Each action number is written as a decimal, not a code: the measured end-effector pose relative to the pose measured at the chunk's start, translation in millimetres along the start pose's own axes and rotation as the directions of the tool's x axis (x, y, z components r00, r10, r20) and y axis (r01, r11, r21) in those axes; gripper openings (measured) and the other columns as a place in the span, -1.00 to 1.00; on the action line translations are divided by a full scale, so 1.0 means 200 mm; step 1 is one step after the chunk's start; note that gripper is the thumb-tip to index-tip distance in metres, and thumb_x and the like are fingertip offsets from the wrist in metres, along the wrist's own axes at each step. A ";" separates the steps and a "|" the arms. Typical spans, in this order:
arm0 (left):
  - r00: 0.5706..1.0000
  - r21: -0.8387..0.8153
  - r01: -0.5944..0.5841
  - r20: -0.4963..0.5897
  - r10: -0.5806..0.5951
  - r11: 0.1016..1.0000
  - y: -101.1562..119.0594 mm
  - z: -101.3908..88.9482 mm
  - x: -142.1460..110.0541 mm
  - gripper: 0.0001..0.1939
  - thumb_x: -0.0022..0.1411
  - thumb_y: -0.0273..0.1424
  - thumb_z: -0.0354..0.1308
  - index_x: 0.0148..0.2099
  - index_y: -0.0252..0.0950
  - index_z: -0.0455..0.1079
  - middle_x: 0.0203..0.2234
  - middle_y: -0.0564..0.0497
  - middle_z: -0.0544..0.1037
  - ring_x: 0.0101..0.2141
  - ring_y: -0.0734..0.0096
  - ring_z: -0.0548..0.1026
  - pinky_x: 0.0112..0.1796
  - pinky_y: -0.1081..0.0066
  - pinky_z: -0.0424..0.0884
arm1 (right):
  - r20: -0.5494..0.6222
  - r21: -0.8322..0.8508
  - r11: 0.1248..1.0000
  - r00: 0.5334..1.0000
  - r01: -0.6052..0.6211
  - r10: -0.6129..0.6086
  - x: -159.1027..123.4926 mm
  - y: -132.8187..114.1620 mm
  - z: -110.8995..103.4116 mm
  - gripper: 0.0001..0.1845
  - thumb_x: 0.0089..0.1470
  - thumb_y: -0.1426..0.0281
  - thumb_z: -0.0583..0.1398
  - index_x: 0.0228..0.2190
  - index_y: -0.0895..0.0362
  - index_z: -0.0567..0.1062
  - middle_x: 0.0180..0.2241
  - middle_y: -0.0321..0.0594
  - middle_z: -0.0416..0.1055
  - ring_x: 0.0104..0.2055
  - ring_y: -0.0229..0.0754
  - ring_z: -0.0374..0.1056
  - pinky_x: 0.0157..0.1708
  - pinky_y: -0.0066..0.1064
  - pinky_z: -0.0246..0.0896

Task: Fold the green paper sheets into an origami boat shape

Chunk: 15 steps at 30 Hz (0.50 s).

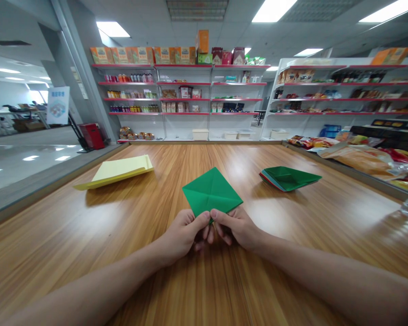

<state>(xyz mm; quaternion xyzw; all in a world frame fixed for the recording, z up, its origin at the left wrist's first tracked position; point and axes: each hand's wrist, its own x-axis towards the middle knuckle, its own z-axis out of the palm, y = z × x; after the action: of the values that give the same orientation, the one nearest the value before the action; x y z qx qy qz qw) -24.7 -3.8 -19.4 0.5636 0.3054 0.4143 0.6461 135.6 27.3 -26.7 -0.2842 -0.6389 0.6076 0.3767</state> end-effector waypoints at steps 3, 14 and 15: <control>1.000 -0.019 -0.005 -0.023 0.004 1.000 0.01 0.00 0.00 -0.55 0.19 -0.14 0.04 -0.61 -0.33 0.17 -0.66 0.07 0.34 -0.76 0.65 0.19 -0.72 0.54 0.21 | -0.097 0.129 0.992 0.995 -0.004 0.017 0.02 0.02 -0.03 -0.47 0.03 0.08 0.16 -0.74 0.19 0.31 -0.81 -0.34 0.21 -0.80 -0.41 0.06 -0.80 -0.54 -0.19; 0.979 -0.054 -0.006 -0.203 -0.005 0.999 -0.04 -0.04 0.02 -0.48 0.14 -0.15 0.11 -0.72 -0.31 0.08 -0.78 0.07 0.32 -0.79 0.60 0.25 -0.73 0.55 0.12 | -0.091 -0.001 1.000 0.996 -0.024 0.024 0.04 0.06 -0.08 -0.42 0.09 0.03 0.10 -0.69 0.24 0.42 -0.84 -0.31 0.21 -0.82 -0.41 0.03 -0.78 -0.51 -0.23; 0.978 -0.039 0.008 -0.207 -0.016 0.999 -0.04 -0.04 0.02 -0.47 0.15 -0.13 0.09 -0.72 -0.32 0.09 -0.77 0.05 0.35 -0.79 0.58 0.28 -0.73 0.54 0.12 | -0.083 0.000 1.000 0.996 -0.030 0.030 0.04 0.06 -0.09 -0.40 0.09 0.01 0.08 -0.69 0.24 0.42 -0.84 -0.30 0.21 -0.82 -0.40 0.03 -0.78 -0.51 -0.23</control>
<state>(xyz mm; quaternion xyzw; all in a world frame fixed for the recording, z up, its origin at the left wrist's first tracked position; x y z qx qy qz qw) -27.9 2.4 -27.4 0.5032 0.3666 0.4725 0.6238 144.5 44.5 -38.0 -0.3189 -0.6187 0.6007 0.3934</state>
